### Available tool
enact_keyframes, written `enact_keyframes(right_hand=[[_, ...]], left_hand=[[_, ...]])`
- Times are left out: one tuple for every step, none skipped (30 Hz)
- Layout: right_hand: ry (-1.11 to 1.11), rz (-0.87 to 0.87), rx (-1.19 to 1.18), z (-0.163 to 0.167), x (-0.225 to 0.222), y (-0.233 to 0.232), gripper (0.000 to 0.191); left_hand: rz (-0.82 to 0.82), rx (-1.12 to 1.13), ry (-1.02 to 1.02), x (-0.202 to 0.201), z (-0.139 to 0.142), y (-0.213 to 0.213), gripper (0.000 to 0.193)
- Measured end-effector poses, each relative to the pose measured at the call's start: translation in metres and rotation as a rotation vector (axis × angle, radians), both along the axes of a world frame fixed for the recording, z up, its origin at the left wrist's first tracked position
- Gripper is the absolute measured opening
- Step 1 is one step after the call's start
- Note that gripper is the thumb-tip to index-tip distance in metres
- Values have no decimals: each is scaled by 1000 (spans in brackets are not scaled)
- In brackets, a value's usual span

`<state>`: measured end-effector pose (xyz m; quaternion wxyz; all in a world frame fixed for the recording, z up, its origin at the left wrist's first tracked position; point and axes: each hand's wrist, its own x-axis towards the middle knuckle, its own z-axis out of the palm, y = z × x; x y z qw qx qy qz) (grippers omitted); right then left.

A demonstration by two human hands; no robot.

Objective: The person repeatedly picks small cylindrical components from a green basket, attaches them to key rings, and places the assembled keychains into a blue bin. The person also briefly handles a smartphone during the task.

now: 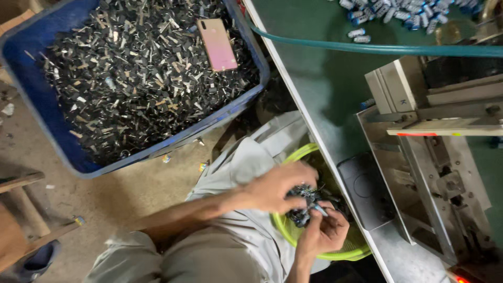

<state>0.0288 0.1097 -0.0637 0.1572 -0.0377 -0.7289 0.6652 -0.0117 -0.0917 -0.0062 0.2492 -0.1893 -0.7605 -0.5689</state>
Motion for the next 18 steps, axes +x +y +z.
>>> enact_keyframes(right_hand=[[23, 1, 13, 2, -2, -6, 34], [46, 1, 29, 5, -6, -8, 36], [57, 6, 16, 9, -11, -6, 37], [63, 7, -1, 12, -14, -6, 38], [59, 9, -20, 14, -11, -6, 39], [40, 27, -48, 16, -6, -6, 37], [30, 48, -83, 17, -6, -8, 34], [36, 71, -122, 15, -12, -12, 32], [68, 83, -138, 13, -17, -16, 34], [90, 91, -144, 11, -16, -15, 36], [107, 99, -145, 9, -14, -12, 38], [109, 79, -129, 5, -16, -8, 37], [102, 58, -113, 0, -17, -3, 37], [89, 37, -96, -3, -15, 6, 37], [45, 47, -280, -6, -13, 16, 34], [11, 57, -464, -9, -16, 27, 31], [-27, 64, -643, -9, -17, 41, 29], [-56, 54, -673, -8, -15, 53, 29]], left_hand=[[-58, 38, -153, 3, 1, 7, 30], [-120, 78, -305, 5, 1, 15, 24], [-187, 116, -460, 5, -2, 21, 18], [-223, 143, -493, 4, -6, 24, 17], [-257, 170, -534, 5, -12, 25, 16], [-282, 194, -578, 8, -17, 25, 15], [-280, 203, -590, 10, -20, 26, 15], [-277, 204, -587, 6, -21, 25, 14], [-277, 207, -583, 2, -21, 24, 14], [-273, 224, -577, 0, -20, 25, 14], [-269, 246, -576, -1, -18, 28, 15], [-264, 266, -577, -1, -17, 28, 15], [-280, 264, -603, 1, -14, 30, 15], [-296, 266, -635, 5, -10, 33, 15], [-313, 269, -662, 7, -5, 36, 15], [-319, 266, -612, 9, 0, 36, 16], [-324, 269, -566, 15, 8, 35, 17], [-329, 271, -521, 19, 16, 33, 18]])
